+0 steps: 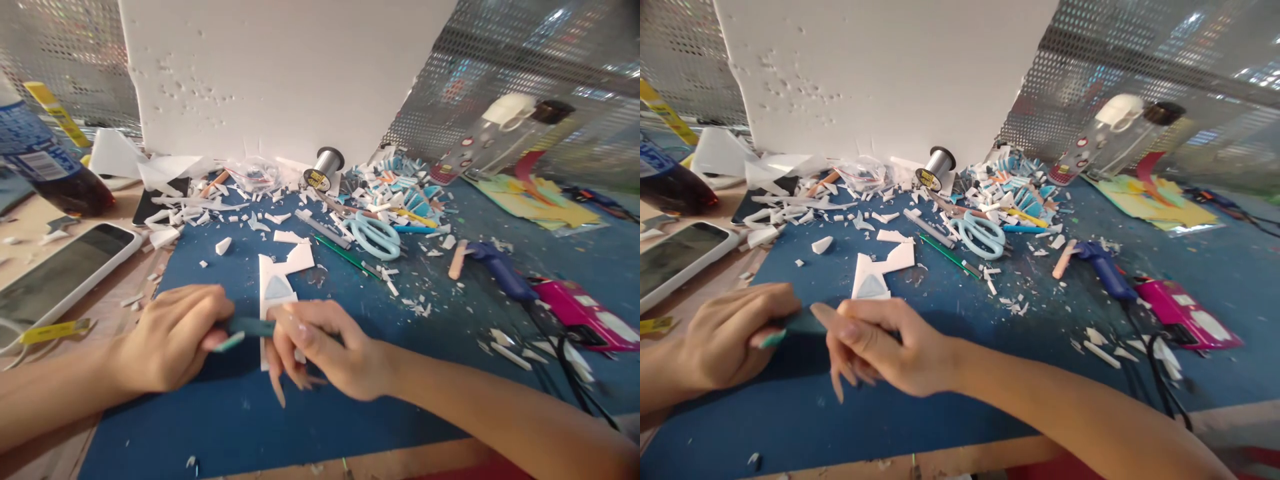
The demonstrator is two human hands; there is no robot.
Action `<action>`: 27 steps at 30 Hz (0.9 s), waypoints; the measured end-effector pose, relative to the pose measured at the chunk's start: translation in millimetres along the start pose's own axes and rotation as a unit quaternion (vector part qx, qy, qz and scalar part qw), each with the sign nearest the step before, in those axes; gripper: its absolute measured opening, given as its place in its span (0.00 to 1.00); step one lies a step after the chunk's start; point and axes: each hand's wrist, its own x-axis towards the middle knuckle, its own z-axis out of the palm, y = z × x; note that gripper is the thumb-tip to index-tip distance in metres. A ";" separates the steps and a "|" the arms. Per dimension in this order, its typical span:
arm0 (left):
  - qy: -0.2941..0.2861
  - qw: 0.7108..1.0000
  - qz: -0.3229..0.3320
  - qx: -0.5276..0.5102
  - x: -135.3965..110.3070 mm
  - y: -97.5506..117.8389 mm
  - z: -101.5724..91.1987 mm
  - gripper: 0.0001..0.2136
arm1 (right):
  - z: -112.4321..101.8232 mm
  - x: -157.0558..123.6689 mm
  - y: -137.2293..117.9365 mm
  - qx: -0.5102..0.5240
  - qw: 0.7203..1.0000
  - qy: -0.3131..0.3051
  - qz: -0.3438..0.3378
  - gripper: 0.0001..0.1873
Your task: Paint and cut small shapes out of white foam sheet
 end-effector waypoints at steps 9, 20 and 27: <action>-0.021 0.968 -0.167 0.185 9.0 -24.2 9.1 0.09 | -97.4 -8.4 -38.7 -0.753 0.628 0.196 -0.012 0.12; -0.135 0.991 0.024 0.001 6.8 -19.8 7.9 0.21 | -102.4 -17.5 -42.3 -0.697 0.684 0.012 0.213 0.20; -0.325 0.932 0.076 -0.143 7.7 -16.8 7.7 0.41 | -95.7 -10.9 -44.9 -0.320 0.928 0.173 0.080 0.17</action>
